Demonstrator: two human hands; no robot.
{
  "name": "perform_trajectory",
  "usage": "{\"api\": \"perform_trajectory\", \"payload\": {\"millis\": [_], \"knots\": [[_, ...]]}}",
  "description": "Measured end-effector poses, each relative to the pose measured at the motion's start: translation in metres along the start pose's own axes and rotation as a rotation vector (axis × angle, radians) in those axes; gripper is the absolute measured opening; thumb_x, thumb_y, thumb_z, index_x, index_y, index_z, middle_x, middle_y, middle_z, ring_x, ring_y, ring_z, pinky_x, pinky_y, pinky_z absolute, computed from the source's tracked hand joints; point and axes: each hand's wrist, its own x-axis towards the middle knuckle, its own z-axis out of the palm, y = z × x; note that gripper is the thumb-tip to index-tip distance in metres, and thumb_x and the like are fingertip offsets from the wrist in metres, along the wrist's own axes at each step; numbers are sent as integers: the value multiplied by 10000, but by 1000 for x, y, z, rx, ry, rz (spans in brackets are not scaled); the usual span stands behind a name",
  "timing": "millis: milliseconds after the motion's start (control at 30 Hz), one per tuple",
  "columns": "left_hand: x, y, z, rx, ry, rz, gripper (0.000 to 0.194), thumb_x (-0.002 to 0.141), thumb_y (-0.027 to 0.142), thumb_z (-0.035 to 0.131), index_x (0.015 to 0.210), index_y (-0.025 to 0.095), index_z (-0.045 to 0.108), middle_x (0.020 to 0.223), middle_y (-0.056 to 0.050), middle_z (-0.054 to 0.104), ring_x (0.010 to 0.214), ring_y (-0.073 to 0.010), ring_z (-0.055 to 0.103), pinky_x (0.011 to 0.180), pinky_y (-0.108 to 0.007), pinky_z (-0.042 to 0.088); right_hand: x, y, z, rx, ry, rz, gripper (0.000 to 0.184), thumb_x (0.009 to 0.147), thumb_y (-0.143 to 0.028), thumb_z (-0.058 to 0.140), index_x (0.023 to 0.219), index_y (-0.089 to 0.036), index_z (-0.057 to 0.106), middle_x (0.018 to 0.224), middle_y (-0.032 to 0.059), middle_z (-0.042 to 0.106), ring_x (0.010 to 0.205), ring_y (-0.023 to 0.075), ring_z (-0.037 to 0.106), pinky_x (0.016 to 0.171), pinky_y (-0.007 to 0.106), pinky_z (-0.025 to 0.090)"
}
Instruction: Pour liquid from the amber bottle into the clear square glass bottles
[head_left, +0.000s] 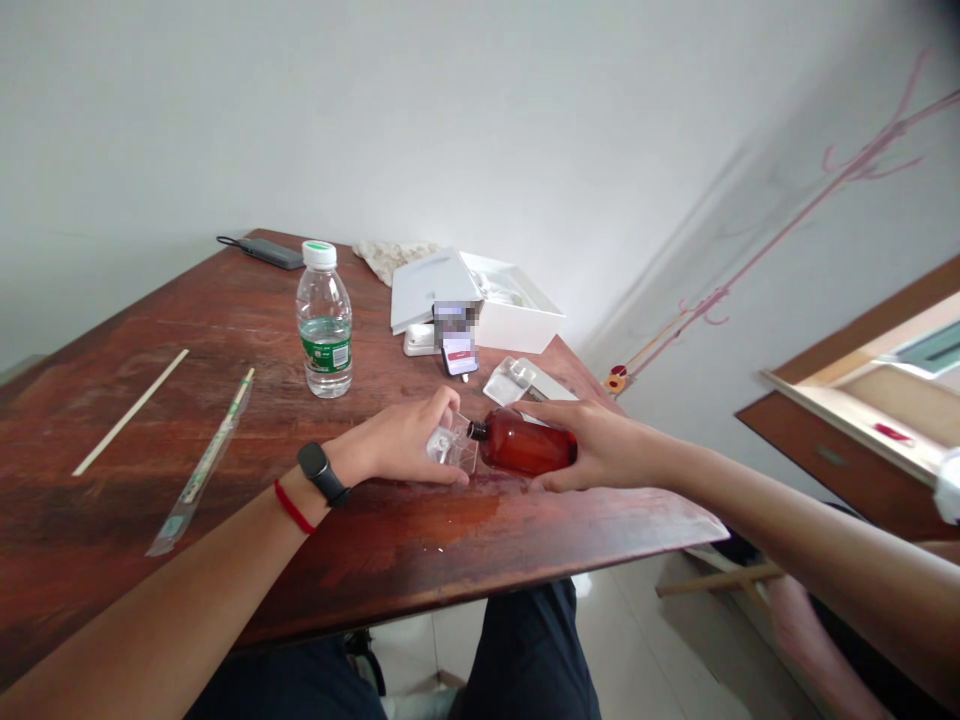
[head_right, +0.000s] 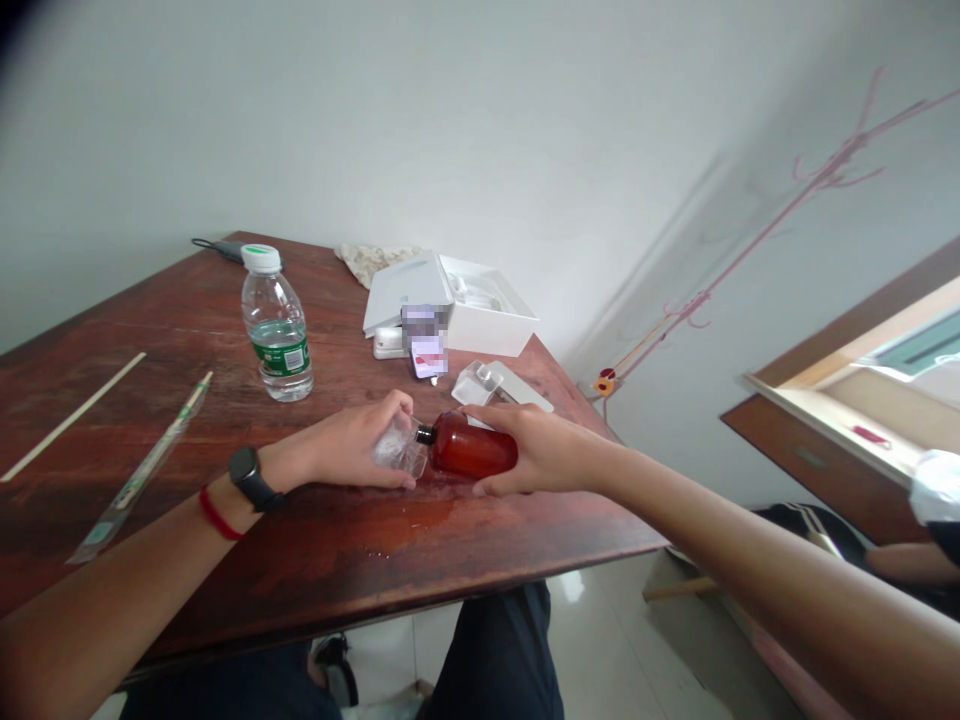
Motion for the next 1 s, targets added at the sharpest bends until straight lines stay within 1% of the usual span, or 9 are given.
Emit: {"api": "perform_trajectory", "payload": {"millis": [133, 300, 533, 667, 833, 1000], "knots": [[-1, 1, -1, -3, -4, -1, 708, 685, 536, 934, 1143, 240, 482, 1099, -78, 741, 965, -330, 754, 799, -382, 527, 0, -2, -2, 4, -17, 6, 863, 753, -503, 878, 1537, -274, 600, 1442, 99, 731, 1278, 404, 710, 1090, 505, 553], [0, 1, 0, -9, -6, 8, 718, 687, 527, 946, 1146, 240, 474, 1085, -75, 738, 972, -341, 752, 822, -395, 521, 0, -4, -3, 6, -18, 7, 847, 752, -493, 876, 1526, -275, 610, 1401, 97, 755, 1243, 406, 725, 1073, 512, 558], [0, 0, 0, -19, 0, 20, 715, 686, 518, 952, 1142, 239, 478, 1099, -75, 730, 990, -343, 745, 820, -391, 514, 1, -3, -4, -16, -30, -2, 862, 766, -501, 871, 1545, -263, 589, 1453, 114, 723, 1272, 410, 712, 1086, 512, 551], [0, -1, 1, -35, 0, 23, 706, 691, 523, 946, 1140, 242, 481, 1082, -67, 733, 985, -341, 750, 824, -390, 517, 1, -4, -5, 6, -44, -5, 857, 778, -504, 863, 1547, -248, 586, 1429, 116, 738, 1256, 396, 721, 1092, 499, 547], [0, -1, 1, -21, 5, 25, 708, 685, 523, 950, 1132, 244, 476, 1119, -77, 729, 999, -344, 743, 827, -396, 517, 1, -6, -6, -30, -56, 17, 883, 774, -516, 859, 1560, -230, 573, 1468, 138, 710, 1291, 413, 700, 1097, 505, 544], [0, -1, 1, -40, 10, 25, 692, 683, 506, 953, 1118, 247, 481, 1087, -63, 726, 993, -336, 745, 828, -384, 512, 0, -5, -5, -42, -52, 48, 908, 754, -532, 869, 1556, -224, 577, 1453, 149, 718, 1271, 427, 708, 1098, 525, 544]]}}
